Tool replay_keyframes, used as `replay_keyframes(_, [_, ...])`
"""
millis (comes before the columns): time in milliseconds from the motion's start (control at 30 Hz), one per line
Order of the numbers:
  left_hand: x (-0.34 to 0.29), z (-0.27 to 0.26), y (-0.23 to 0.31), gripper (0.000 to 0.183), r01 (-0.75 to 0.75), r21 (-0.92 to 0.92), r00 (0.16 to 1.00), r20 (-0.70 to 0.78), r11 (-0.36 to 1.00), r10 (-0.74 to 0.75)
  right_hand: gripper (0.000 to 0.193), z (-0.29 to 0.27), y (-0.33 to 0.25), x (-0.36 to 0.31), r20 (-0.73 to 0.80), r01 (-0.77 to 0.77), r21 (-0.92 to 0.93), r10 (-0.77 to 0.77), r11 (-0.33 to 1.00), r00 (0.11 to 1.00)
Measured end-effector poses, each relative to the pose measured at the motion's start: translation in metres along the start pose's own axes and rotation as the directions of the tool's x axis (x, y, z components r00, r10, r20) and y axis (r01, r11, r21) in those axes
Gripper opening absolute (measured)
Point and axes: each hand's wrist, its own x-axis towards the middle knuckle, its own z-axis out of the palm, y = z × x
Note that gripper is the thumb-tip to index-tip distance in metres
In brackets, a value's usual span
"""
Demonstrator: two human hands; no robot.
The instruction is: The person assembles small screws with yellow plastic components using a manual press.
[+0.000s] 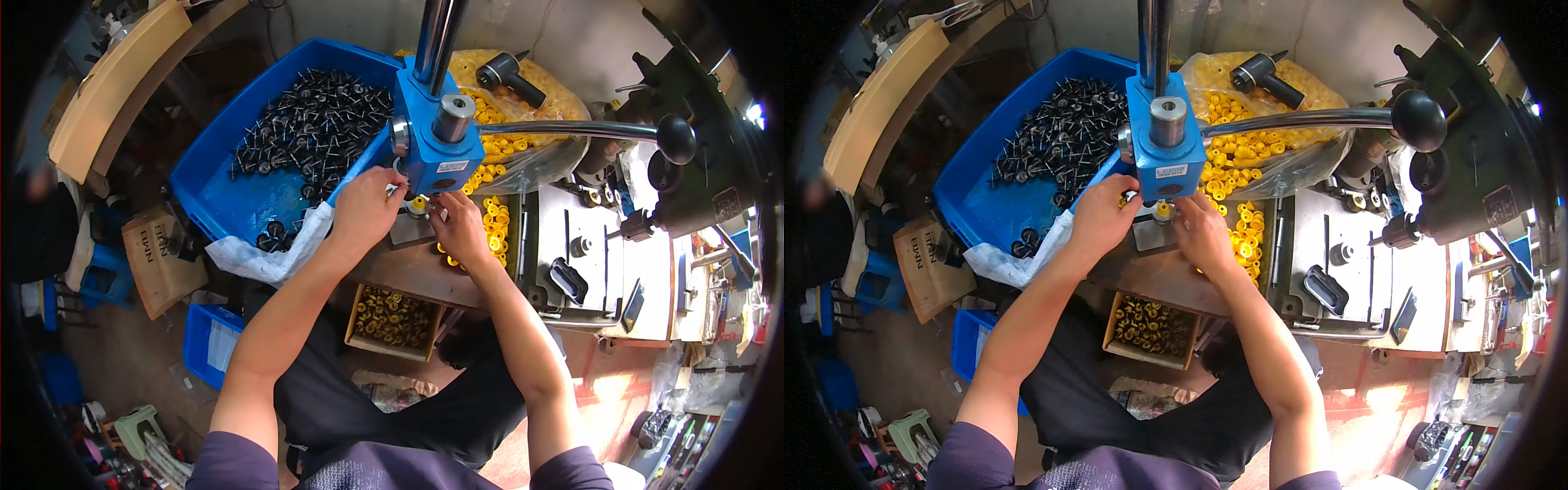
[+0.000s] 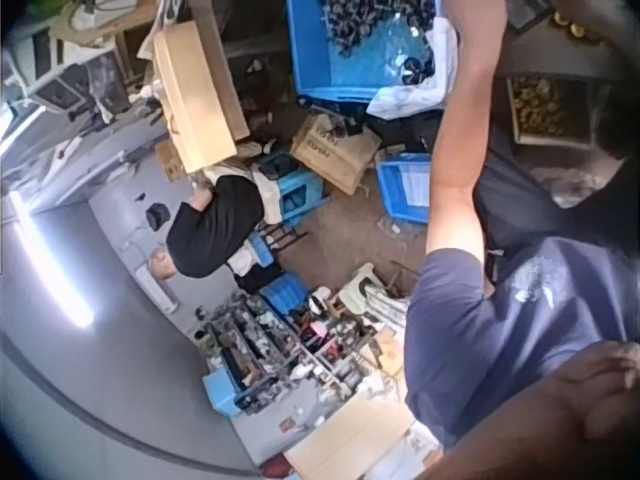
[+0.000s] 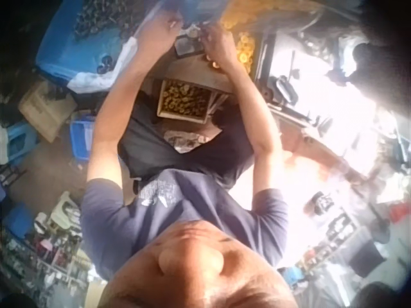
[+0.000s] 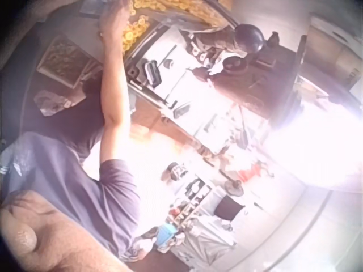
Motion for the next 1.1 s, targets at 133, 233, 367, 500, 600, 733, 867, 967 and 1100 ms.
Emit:
replay_keyframes(133, [0.001, 0.012, -0.005, 0.019, 0.043, -0.016, 0.996, 0.075, 0.999, -0.042, 0.019, -0.005, 0.002, 0.001, 0.026, -0.069, 0.028, 0.069, 0.997, 0.997])
replay_keyframes(233, [0.003, 0.016, -0.002, 0.019, 0.059, 0.032, 0.989, 0.136, 0.998, -0.063, 0.018, -0.009, -0.001, 0.001, 0.048, -0.1, 0.055, 0.097, 0.993, 0.994])
replay_keyframes(367, [0.004, 0.019, -0.012, 0.021, -0.016, 0.051, 0.99, 0.141, 0.999, 0.008, 0.018, -0.007, 0.004, 0.001, 0.053, -0.101, 0.069, 0.098, 0.992, 0.994])
replay_keyframes(500, [0.008, 0.025, -0.008, 0.026, -0.105, 0.091, 0.989, 0.11, 0.99, 0.095, 0.018, -0.012, 0.01, 0.002, 0.06, -0.093, 0.063, 0.09, 0.994, 0.994])
replay_keyframes(600, [0.006, 0.028, 0.003, 0.031, -0.114, 0.069, 0.982, 0.158, 0.991, 0.102, 0.016, -0.022, 0.012, 0.005, -0.016, -0.153, 0.058, 0.154, 0.987, 0.988])
replay_keyframes(733, [-0.001, 0.03, -0.001, 0.03, -0.005, 0.001, 0.982, 0.191, 1.0, 0.004, 0.012, -0.048, 0.005, 0.007, -0.277, -0.128, 0.101, 0.152, 0.987, 0.949])
replay_keyframes(867, [-0.004, 0.041, -0.015, 0.037, 0.018, -0.068, 0.982, 0.187, 0.997, -0.005, 0.052, -0.154, -0.014, 0.031, -0.565, 0.274, 0.555, 0.114, 0.786, 0.817])
replay_keyframes(967, [0.001, 0.045, -0.012, 0.04, -0.048, -0.043, 0.985, 0.162, 0.998, 0.054, 0.056, -0.244, -0.12, 0.067, -0.383, 0.348, 0.827, -0.011, 0.442, 0.924])
replay_keyframes(1100, [0.0, 0.027, -0.01, 0.037, -0.009, 0.032, 0.984, 0.178, 0.999, 0.004, 0.054, -0.248, -0.087, 0.072, -0.121, 0.203, 0.943, -0.294, 0.265, 0.948])
